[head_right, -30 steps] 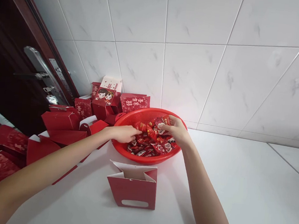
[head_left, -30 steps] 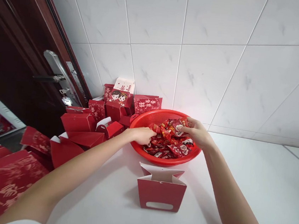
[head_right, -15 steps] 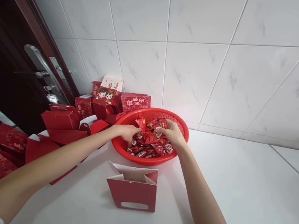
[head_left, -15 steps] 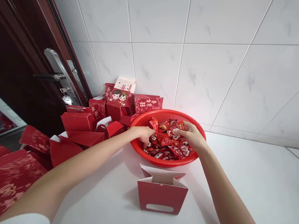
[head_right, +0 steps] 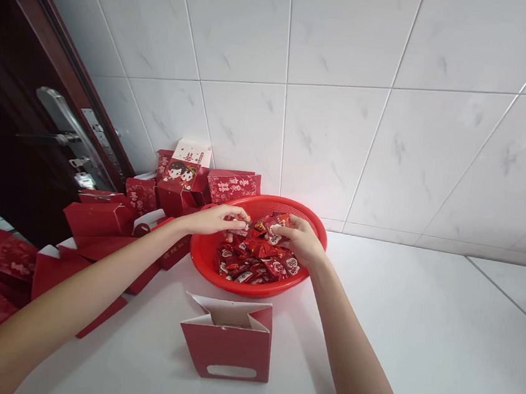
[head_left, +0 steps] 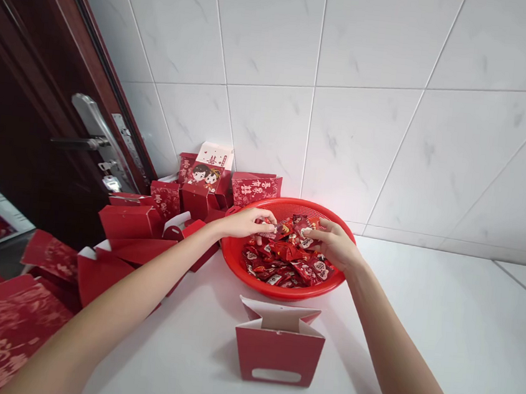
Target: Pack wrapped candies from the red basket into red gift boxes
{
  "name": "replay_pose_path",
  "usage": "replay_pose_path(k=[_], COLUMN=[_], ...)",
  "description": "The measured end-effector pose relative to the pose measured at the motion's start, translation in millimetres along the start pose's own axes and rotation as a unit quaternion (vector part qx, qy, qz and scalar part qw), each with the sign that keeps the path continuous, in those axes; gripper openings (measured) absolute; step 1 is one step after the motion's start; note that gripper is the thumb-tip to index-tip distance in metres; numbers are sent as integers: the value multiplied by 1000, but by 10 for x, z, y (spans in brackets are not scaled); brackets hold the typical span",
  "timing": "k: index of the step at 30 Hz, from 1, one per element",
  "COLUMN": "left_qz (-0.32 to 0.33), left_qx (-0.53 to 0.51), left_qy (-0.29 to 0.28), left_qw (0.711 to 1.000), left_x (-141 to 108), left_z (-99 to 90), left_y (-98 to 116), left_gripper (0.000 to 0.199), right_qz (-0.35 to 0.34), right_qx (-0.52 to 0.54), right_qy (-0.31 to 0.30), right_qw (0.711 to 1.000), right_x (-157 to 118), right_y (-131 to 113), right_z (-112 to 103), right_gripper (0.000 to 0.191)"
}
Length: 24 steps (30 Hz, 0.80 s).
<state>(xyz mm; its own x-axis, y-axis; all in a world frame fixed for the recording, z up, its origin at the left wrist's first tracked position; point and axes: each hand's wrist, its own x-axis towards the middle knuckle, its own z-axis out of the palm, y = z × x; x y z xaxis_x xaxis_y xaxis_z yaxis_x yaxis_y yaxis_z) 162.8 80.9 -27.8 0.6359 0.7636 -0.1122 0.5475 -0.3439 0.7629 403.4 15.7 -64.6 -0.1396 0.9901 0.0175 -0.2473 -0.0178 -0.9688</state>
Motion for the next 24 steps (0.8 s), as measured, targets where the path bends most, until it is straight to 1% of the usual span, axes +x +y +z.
replay_pose_path(k=[2,4,8,11,13,15,18,20,22,24], left_qz=[33,54,35,9,-9,-17,-23,-42,-60,-66], left_qx=[17,61,189,250,271,301,384,427,440,436], left_qy=[8,2,-25,-40,-61,-75,-72,-71,-77,-79], left_qw=[999,997,981,967,961,951,920,901,892,894], left_x=[-42,-81,-141,-123,-71,-1,108,172,226,268], left_z=[13,-1,-85,-107,-65,24,197,296,352,353], left_y=[28,38,14,-22,-34,-21,51,103,129,119], left_gripper=[39,30,17,19,24,27,28,33,37,44], right_qz=[10,19,16,18,22,21,16,15,20,25], right_qx=[28,44,52,55,53,47,38,35,40,47], right_qy=[-9,-12,-16,-11,-10,-11,-17,-16,-13,-13], right_qw=[1000,999,998,998,998,999,999,999,999,998], right_x=[-2,-8,-13,-7,-2,4,7,5,2,-1], right_y=[-11,-22,-29,-23,-18,-12,-6,-7,-13,-20], right_z=[-1,1,4,1,-3,-8,-15,-16,-14,-9], right_gripper=[32,34,32,29,29,29,28,27,28,29])
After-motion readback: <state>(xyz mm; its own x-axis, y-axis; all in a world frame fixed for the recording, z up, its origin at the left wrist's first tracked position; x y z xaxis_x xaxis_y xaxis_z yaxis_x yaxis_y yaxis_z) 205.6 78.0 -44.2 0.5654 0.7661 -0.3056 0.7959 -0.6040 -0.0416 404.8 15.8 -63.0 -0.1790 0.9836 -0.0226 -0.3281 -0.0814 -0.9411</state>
